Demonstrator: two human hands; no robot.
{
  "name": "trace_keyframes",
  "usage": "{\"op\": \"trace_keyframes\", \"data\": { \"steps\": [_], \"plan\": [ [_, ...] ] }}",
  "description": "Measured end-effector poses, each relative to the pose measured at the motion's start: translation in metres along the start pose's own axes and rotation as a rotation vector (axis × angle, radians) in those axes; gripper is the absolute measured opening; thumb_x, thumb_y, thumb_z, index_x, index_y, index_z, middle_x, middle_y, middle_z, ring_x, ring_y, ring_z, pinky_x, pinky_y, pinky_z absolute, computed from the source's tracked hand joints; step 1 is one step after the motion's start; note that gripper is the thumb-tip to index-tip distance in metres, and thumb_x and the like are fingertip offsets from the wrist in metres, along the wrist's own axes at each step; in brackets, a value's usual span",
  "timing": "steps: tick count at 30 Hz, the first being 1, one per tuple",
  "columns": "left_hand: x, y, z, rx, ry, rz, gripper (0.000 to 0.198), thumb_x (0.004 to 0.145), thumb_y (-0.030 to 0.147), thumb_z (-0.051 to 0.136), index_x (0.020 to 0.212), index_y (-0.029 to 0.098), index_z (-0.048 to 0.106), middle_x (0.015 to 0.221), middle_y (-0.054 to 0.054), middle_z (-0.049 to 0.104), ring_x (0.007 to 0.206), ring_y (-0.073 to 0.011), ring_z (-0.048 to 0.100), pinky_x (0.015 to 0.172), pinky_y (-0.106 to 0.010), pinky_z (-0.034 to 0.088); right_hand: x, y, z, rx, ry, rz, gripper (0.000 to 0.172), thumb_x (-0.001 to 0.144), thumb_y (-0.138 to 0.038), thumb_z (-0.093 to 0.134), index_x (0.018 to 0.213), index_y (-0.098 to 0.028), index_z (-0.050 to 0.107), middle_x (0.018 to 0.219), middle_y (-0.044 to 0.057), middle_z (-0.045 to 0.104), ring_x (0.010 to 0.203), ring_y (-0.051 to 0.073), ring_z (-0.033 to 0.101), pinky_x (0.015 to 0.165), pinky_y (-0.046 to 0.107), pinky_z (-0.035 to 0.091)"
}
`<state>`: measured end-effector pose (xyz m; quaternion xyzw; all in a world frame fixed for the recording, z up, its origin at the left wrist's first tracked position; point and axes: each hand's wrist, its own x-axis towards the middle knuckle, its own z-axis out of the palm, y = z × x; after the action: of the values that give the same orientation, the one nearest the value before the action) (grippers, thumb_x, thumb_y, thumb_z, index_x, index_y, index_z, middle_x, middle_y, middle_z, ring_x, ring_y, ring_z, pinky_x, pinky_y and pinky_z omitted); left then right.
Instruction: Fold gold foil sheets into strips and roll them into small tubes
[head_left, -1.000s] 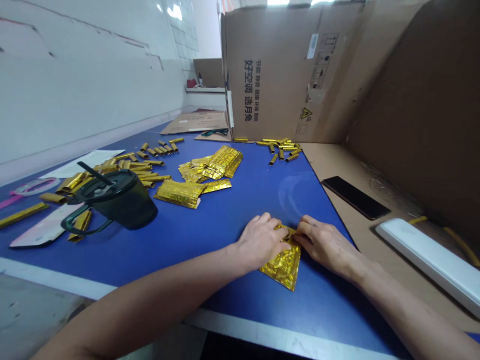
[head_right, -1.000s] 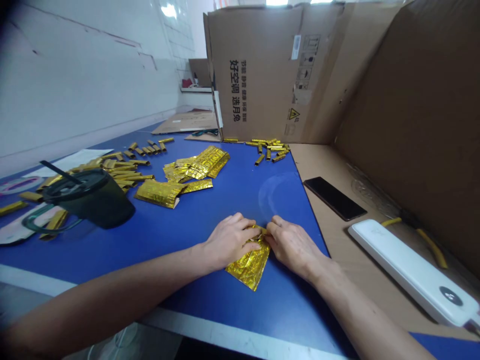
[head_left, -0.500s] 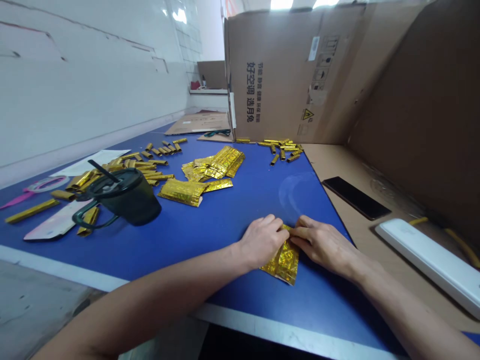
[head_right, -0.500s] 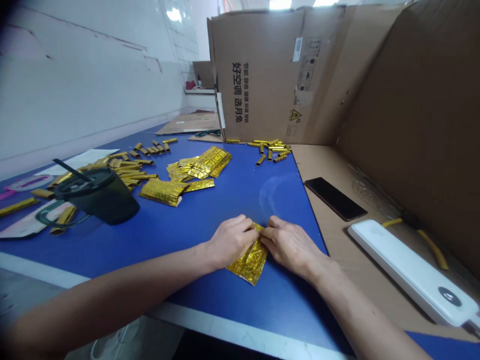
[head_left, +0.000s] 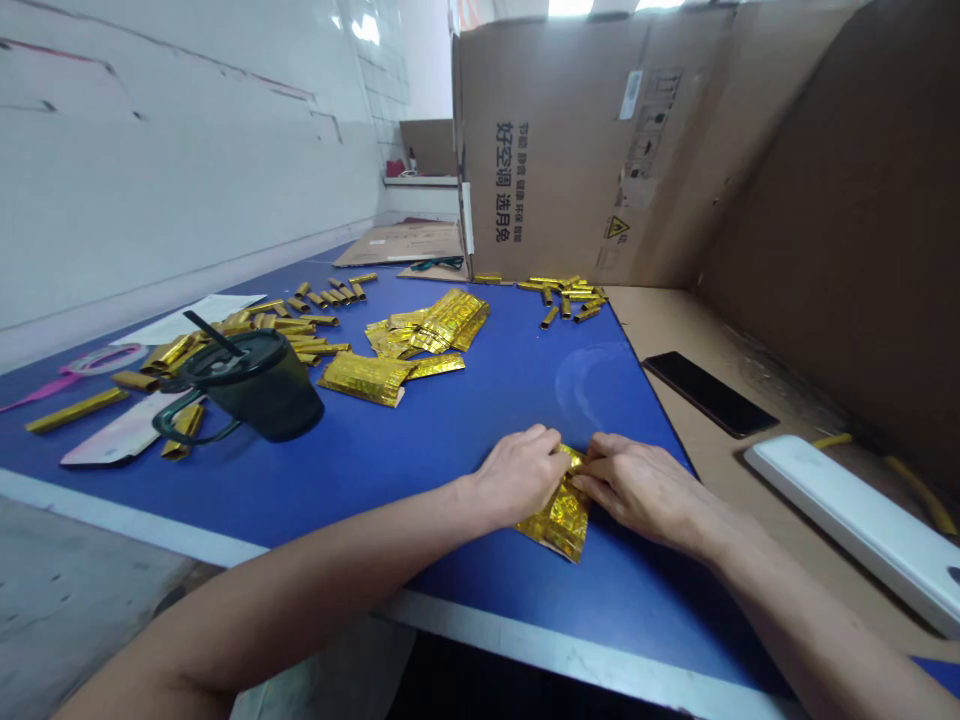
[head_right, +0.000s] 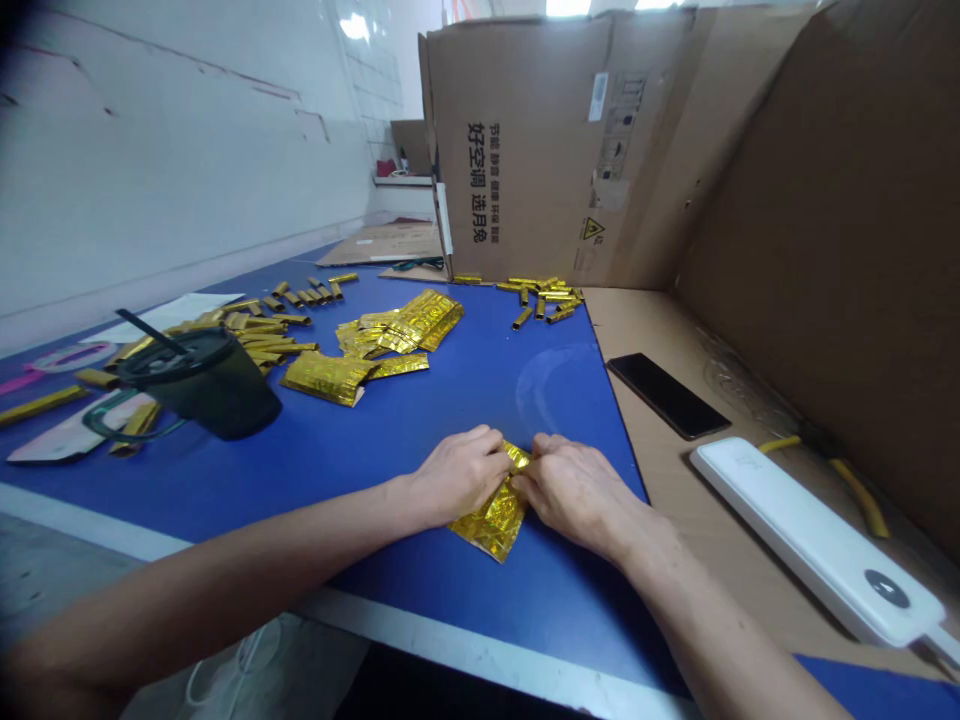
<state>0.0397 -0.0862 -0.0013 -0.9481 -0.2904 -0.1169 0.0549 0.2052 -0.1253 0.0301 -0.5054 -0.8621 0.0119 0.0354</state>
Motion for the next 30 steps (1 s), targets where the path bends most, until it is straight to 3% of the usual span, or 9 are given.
{"op": "trace_keyframes", "data": {
  "steps": [8, 13, 19, 24, 30],
  "plan": [
    [-0.004, -0.015, -0.018, -0.166, -0.129, 0.005, 0.017, 0.079, 0.023, 0.043, 0.085, 0.020, 0.059, 0.082, -0.003, 0.052, 0.081, -0.0151, 0.047, 0.072, -0.027, 0.040, -0.001, 0.002, 0.000, -0.017, -0.036, -0.037, 0.021, 0.080, -0.032, 0.043, 0.073, -0.023, 0.062, 0.075, 0.003, 0.054, 0.070, 0.016, 0.052, 0.057, 0.027, 0.039],
    [-0.005, -0.017, -0.016, -0.224, -0.096, -0.015, 0.020, 0.080, 0.023, 0.043, 0.089, 0.021, 0.061, 0.091, -0.004, 0.051, 0.088, -0.0149, 0.046, 0.078, -0.027, 0.039, -0.001, 0.000, 0.001, -0.044, -0.010, 0.005, 0.015, 0.078, -0.027, 0.046, 0.075, -0.022, 0.060, 0.075, 0.004, 0.053, 0.068, 0.016, 0.052, 0.056, 0.027, 0.038],
    [-0.005, -0.018, -0.014, -0.251, -0.104, -0.002, 0.021, 0.081, 0.024, 0.042, 0.091, 0.017, 0.059, 0.086, -0.004, 0.053, 0.088, -0.0147, 0.046, 0.078, -0.026, 0.040, -0.001, -0.003, 0.003, -0.050, 0.015, -0.026, 0.017, 0.080, -0.023, 0.043, 0.073, -0.021, 0.058, 0.075, 0.004, 0.053, 0.068, 0.015, 0.051, 0.059, 0.027, 0.038],
    [-0.006, -0.017, -0.010, -0.221, -0.093, -0.002, 0.021, 0.082, 0.022, 0.039, 0.091, 0.017, 0.057, 0.085, -0.004, 0.052, 0.087, -0.0149, 0.045, 0.077, -0.026, 0.040, -0.003, -0.003, 0.001, -0.055, 0.028, -0.022, 0.015, 0.078, -0.024, 0.046, 0.085, -0.021, 0.059, 0.079, 0.004, 0.053, 0.071, 0.015, 0.050, 0.062, 0.027, 0.039],
    [-0.006, -0.014, -0.007, -0.112, -0.096, 0.031, 0.024, 0.084, 0.023, 0.035, 0.081, 0.017, 0.058, 0.078, -0.004, 0.052, 0.080, -0.0155, 0.045, 0.072, -0.027, 0.039, -0.005, -0.008, -0.004, -0.021, -0.037, -0.023, 0.023, 0.080, -0.021, 0.041, 0.072, -0.019, 0.063, 0.080, 0.006, 0.058, 0.075, 0.016, 0.054, 0.067, 0.028, 0.041]
  ]
}}
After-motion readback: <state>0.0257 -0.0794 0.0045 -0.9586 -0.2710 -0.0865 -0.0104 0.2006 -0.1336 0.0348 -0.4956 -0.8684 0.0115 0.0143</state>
